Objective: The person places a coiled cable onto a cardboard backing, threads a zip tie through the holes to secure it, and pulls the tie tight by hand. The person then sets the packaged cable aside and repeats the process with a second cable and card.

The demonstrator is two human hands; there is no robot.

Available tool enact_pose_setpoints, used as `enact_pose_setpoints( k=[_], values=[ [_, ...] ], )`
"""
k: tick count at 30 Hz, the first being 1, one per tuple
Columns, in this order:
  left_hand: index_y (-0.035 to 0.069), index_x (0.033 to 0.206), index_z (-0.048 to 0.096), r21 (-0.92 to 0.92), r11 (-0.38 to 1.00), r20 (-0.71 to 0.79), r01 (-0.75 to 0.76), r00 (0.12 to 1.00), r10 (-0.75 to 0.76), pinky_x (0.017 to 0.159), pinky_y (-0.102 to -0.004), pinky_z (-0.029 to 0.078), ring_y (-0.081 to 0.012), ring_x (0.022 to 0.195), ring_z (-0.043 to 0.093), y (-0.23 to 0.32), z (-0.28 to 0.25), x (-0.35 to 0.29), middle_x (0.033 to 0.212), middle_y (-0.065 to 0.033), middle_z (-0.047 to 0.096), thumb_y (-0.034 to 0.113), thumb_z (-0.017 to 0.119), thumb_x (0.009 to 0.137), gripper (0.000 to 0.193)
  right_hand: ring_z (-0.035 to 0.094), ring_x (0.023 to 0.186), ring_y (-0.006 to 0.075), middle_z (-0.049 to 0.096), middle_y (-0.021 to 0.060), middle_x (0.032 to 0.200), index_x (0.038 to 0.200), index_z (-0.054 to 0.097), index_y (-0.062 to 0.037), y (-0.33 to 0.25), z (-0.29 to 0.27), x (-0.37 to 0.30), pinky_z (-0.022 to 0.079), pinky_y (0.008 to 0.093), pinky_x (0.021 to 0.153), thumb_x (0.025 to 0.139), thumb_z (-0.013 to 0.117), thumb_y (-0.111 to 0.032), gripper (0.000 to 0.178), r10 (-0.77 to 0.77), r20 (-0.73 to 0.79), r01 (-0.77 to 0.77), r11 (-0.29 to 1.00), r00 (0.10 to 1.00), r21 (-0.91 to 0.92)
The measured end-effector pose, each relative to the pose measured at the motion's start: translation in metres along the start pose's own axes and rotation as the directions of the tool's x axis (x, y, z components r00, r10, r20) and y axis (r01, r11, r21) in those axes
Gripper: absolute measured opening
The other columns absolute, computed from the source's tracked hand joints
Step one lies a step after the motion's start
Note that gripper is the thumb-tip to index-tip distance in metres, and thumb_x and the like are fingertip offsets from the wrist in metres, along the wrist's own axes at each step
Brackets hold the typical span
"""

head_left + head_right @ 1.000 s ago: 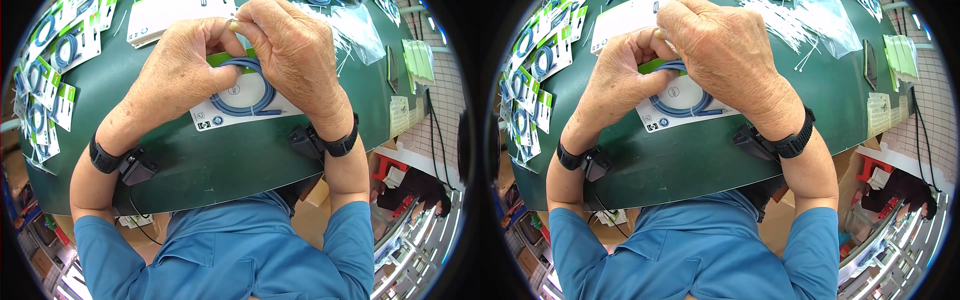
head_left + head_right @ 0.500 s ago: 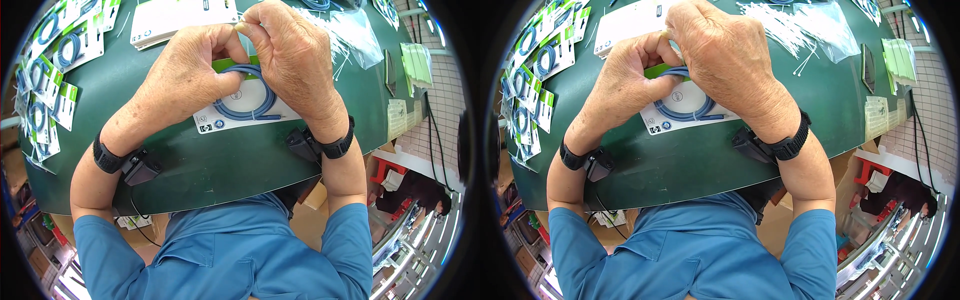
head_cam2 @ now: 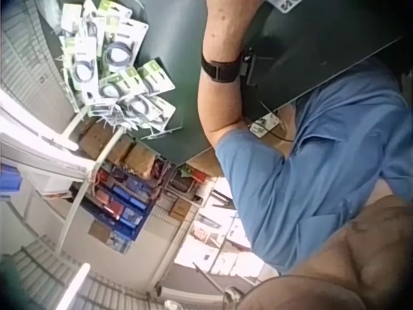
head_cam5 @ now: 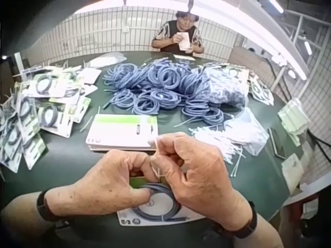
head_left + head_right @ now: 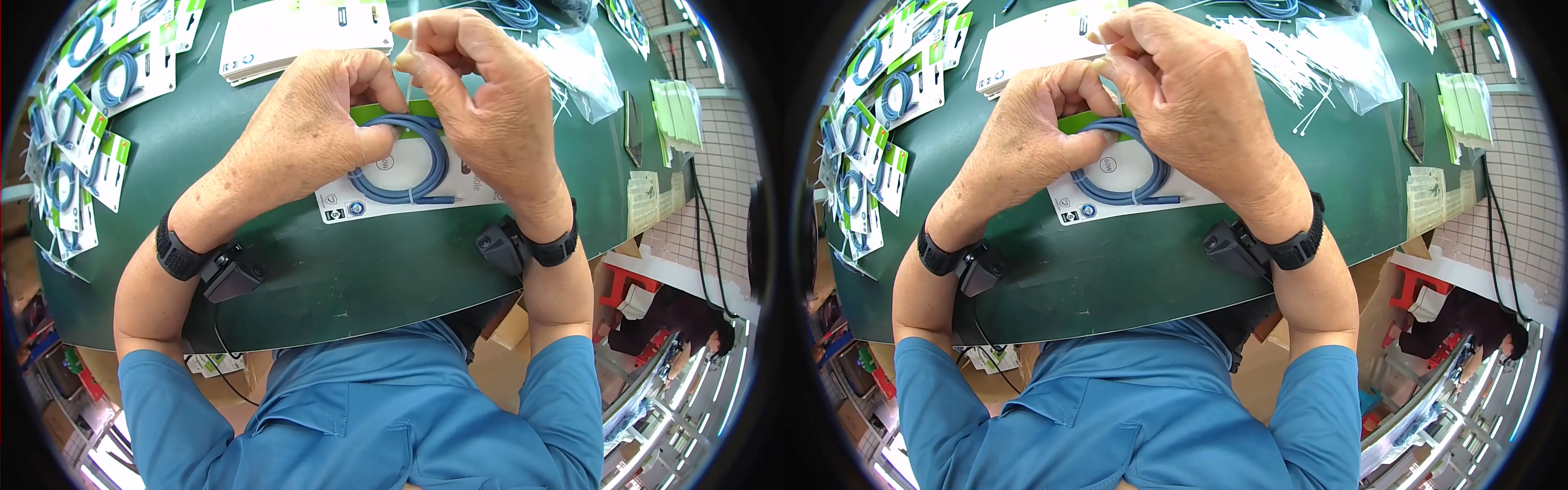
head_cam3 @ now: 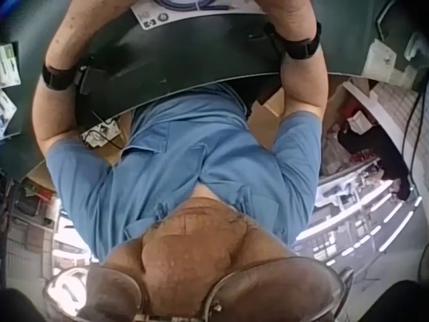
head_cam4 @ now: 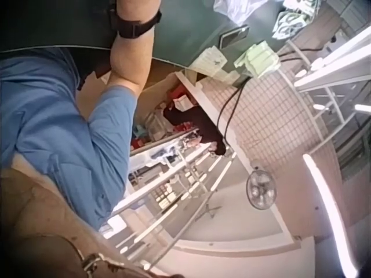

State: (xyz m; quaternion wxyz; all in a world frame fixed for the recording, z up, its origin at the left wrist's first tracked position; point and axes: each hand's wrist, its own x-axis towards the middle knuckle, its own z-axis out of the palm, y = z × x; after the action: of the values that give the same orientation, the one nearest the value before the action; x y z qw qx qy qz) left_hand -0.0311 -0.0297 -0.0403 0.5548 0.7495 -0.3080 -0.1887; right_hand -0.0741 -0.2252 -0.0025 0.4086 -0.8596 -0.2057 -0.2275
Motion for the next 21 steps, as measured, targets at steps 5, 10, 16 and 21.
enact_pose_setpoints(
  k=[5,10,16,21],
  values=[
    [0.0,0.093,0.065,-0.021,1.0,-0.008,0.019,1.0,-0.019,0.087,-0.0246,0.056,-0.0064,0.09,0.064,0.005,0.0,0.004,0.094,-0.0001,0.067,-0.005,0.069,0.08,0.015,0.063,0.063,0.0249,0.065,0.0159,0.078,0.089,0.064,0.0008,0.063,0.029,0.036,0.05,0.0339,0.059,0.092,0.074,-0.003,0.01,-0.737,-0.419,0.839,0.528,0.53,0.132],
    [-0.003,0.093,0.068,-0.092,0.995,-0.111,0.022,0.993,-0.033,0.079,-0.0268,0.055,-0.0098,0.084,0.065,0.011,-0.001,0.001,0.089,-0.0049,0.069,-0.003,0.066,0.076,0.017,0.068,0.074,0.0144,0.072,0.006,0.088,0.108,0.077,-0.0025,0.006,-0.011,-0.003,0.051,0.0276,0.062,0.095,0.07,-0.002,0.015,-0.247,0.028,0.249,0.967,0.969,-0.061],
    [-0.005,0.097,0.072,0.005,0.997,-0.093,-0.072,0.993,0.072,0.078,-0.0284,0.055,-0.0123,0.084,0.068,0.012,-0.014,0.005,0.089,-0.0086,0.072,0.0,0.064,0.075,0.024,0.065,0.074,0.011,0.071,0.0096,0.091,0.114,0.076,0.0031,-0.009,-0.025,-0.006,0.05,0.0233,0.06,0.095,0.067,0.003,0.021,0.072,0.264,-0.163,0.924,0.962,0.345],
    [-0.002,0.101,0.071,0.008,0.998,-0.078,-0.069,0.995,0.069,0.094,-0.0255,0.056,-0.0087,0.096,0.068,0.01,-0.021,0.003,0.099,-0.0027,0.071,-0.001,0.076,0.082,0.019,0.064,0.071,0.0113,0.07,0.0128,0.091,0.11,0.076,0.0053,-0.007,-0.031,-0.003,0.048,0.0211,0.058,0.094,0.068,0.004,0.018,0.011,0.391,-0.215,0.848,0.92,0.484]
  ],
)
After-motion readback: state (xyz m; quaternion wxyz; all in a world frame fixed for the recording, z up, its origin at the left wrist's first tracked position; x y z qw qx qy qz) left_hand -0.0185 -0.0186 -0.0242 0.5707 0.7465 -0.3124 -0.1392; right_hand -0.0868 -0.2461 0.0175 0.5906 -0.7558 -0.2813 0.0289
